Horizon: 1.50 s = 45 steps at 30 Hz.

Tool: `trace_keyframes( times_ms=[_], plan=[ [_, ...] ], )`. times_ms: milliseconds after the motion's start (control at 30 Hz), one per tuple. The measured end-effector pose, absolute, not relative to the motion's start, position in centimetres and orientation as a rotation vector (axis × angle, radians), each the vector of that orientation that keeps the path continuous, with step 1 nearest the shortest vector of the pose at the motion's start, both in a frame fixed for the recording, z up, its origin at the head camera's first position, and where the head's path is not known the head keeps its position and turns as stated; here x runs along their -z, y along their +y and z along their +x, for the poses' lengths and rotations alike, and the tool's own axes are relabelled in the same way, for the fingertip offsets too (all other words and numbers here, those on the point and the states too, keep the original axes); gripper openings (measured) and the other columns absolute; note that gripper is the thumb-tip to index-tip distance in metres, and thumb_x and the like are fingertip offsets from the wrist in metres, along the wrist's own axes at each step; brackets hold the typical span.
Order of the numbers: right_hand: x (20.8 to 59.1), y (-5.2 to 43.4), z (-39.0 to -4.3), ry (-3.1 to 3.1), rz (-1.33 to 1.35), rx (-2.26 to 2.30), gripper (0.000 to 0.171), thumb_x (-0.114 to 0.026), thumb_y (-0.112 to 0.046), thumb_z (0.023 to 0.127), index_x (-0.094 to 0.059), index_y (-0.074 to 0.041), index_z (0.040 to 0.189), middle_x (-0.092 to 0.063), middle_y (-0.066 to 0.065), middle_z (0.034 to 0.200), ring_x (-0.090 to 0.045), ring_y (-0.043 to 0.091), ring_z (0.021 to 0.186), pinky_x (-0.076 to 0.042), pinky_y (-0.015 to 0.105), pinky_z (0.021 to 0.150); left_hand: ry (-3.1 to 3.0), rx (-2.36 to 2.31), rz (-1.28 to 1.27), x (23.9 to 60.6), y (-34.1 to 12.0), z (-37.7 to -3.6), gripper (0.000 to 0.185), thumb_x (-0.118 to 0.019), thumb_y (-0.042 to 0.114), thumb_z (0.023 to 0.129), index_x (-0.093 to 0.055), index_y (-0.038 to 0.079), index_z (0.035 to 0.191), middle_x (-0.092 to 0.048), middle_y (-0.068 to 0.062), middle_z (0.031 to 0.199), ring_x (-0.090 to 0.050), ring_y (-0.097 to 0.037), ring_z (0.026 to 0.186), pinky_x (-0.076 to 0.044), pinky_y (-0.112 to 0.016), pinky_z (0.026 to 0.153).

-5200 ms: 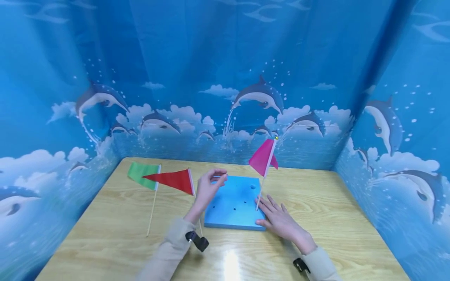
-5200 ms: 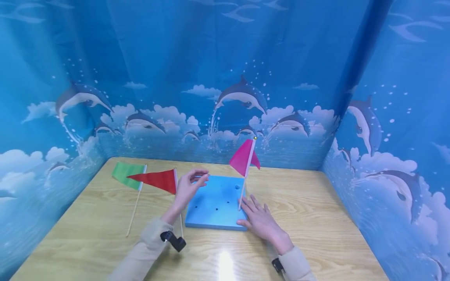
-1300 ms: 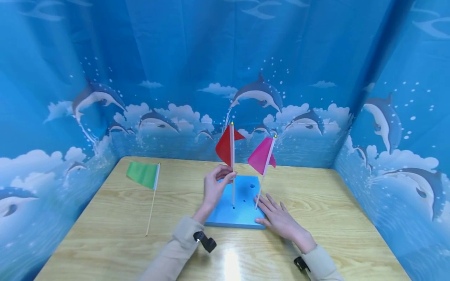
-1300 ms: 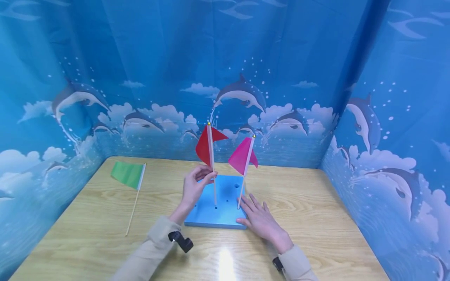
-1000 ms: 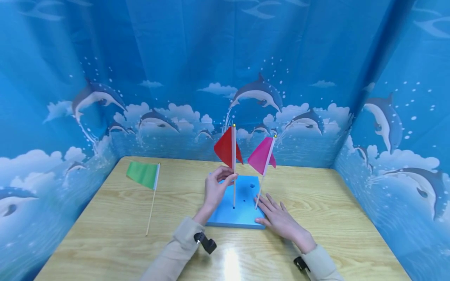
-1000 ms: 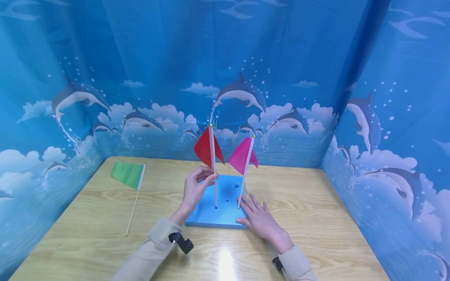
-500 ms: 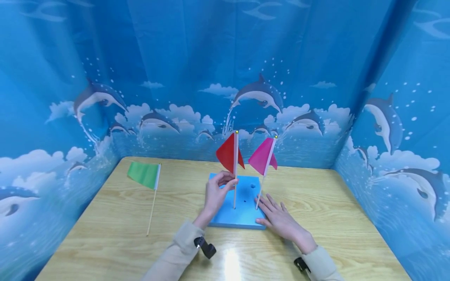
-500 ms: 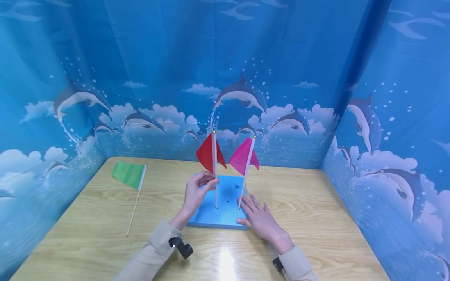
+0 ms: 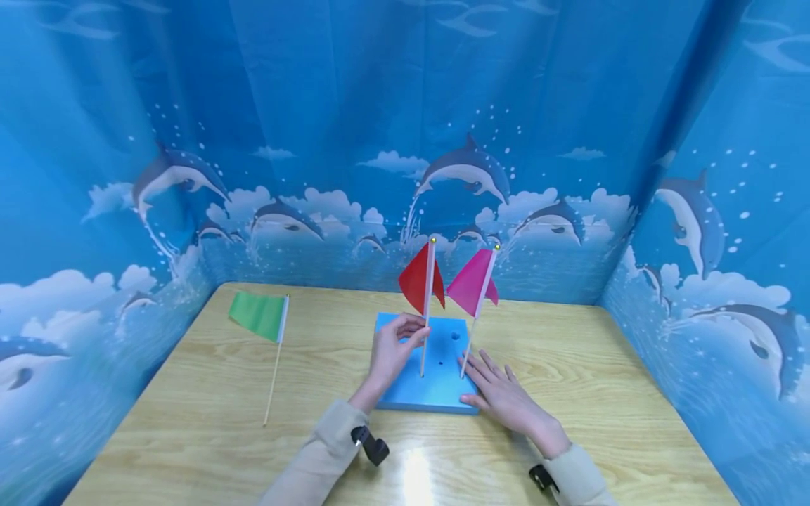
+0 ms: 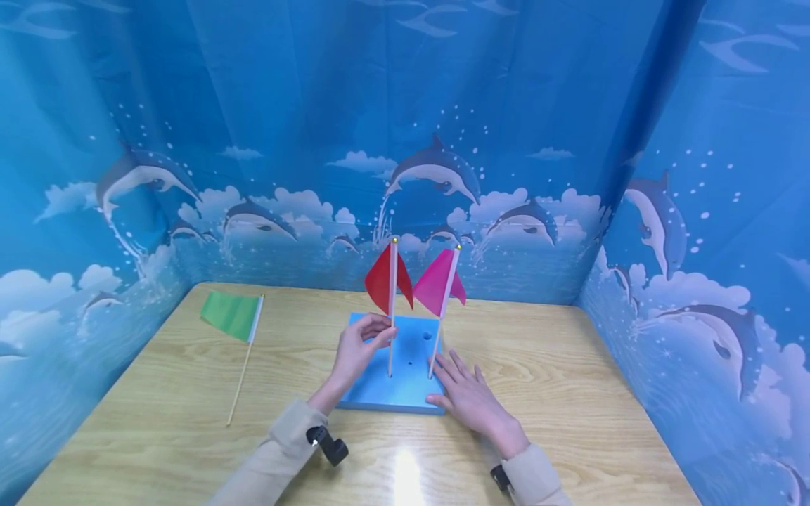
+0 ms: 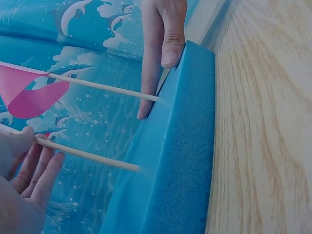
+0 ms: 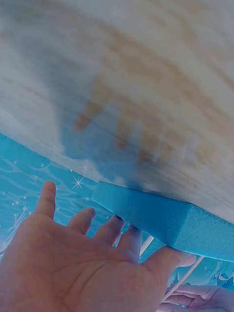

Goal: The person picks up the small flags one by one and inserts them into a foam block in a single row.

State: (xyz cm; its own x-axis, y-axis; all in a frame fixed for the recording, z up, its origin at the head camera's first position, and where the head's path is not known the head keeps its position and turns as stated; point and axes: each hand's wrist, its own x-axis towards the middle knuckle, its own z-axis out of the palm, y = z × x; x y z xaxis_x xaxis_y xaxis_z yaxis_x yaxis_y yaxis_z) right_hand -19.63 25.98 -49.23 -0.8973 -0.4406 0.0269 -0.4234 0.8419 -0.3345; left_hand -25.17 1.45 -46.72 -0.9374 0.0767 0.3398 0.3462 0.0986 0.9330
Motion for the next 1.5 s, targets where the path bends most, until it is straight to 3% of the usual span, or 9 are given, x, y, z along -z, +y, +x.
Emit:
trace_keyframes(
  times_ms=[333,600,900,1200,1400,1500],
  plan=[
    [48.4,25.6,-19.3,2.943,-0.672,0.499,0.068,-0.053,-0.045,0.104,-0.030,-0.015,0.160,-0.025,0.012,0.166,-0.014,0.044,0.153,-0.013,0.078,0.114,-2.216,1.886,-0.421,46.6,1.3,-25.2,0.024,-0.077,0.020,0.092,-0.072,0.007,0.112,-0.075,-0.006,0.106,-0.073,-0.020,0.095,-0.060,-0.038,0.090],
    [48.4,25.6,-19.3,2.936,-0.679,0.505,0.069,-0.054,-0.045,0.103,-0.030,-0.014,0.160,-0.025,0.013,0.166,-0.014,0.045,0.152,-0.012,0.077,0.114,-2.182,1.987,-0.333,46.3,-1.0,-25.6,0.027,-0.075,0.024,0.093,-0.072,0.007,0.114,-0.074,-0.008,0.108,-0.072,-0.020,0.096,-0.061,-0.028,0.084],
    [48.4,25.9,-19.4,2.924,-0.664,0.497,0.069,-0.051,-0.047,0.104,-0.029,-0.014,0.160,-0.025,0.012,0.166,-0.013,0.044,0.153,-0.011,0.077,0.115,-2.056,2.223,-0.153,46.0,-6.8,-26.5,0.036,-0.065,0.023,0.101,-0.065,-0.003,0.125,-0.070,-0.021,0.118,-0.071,-0.028,0.105,-0.061,-0.032,0.087],
    [48.5,25.9,-19.4,2.926,-0.665,0.499,0.069,-0.051,-0.047,0.104,-0.028,-0.014,0.161,-0.024,0.012,0.166,-0.013,0.043,0.153,-0.012,0.077,0.115,-2.153,2.190,0.148,45.5,-13.8,-26.9,0.042,-0.060,0.025,0.104,-0.056,-0.006,0.133,-0.067,-0.022,0.126,-0.070,-0.006,0.092,-0.060,-0.025,0.086],
    [48.6,25.8,-19.5,2.921,-0.674,0.513,0.069,-0.052,-0.047,0.104,-0.029,-0.014,0.160,-0.025,0.013,0.166,-0.013,0.043,0.153,-0.012,0.077,0.114,-2.303,2.085,0.262,45.6,-18.0,-26.6,0.048,-0.054,0.026,0.107,-0.050,-0.009,0.140,-0.066,-0.022,0.126,-0.069,-0.007,0.093,-0.060,-0.030,0.089],
    [48.6,25.7,-19.6,2.914,-0.668,0.514,0.069,-0.052,-0.046,0.104,-0.028,-0.014,0.161,-0.024,0.012,0.167,-0.012,0.042,0.153,-0.011,0.077,0.115,-2.344,2.039,0.296,46.2,-19.6,-26.5,0.048,-0.053,0.023,0.107,-0.050,-0.012,0.139,-0.071,-0.018,0.116,-0.070,-0.005,0.088,-0.061,-0.030,0.086]
  ],
)
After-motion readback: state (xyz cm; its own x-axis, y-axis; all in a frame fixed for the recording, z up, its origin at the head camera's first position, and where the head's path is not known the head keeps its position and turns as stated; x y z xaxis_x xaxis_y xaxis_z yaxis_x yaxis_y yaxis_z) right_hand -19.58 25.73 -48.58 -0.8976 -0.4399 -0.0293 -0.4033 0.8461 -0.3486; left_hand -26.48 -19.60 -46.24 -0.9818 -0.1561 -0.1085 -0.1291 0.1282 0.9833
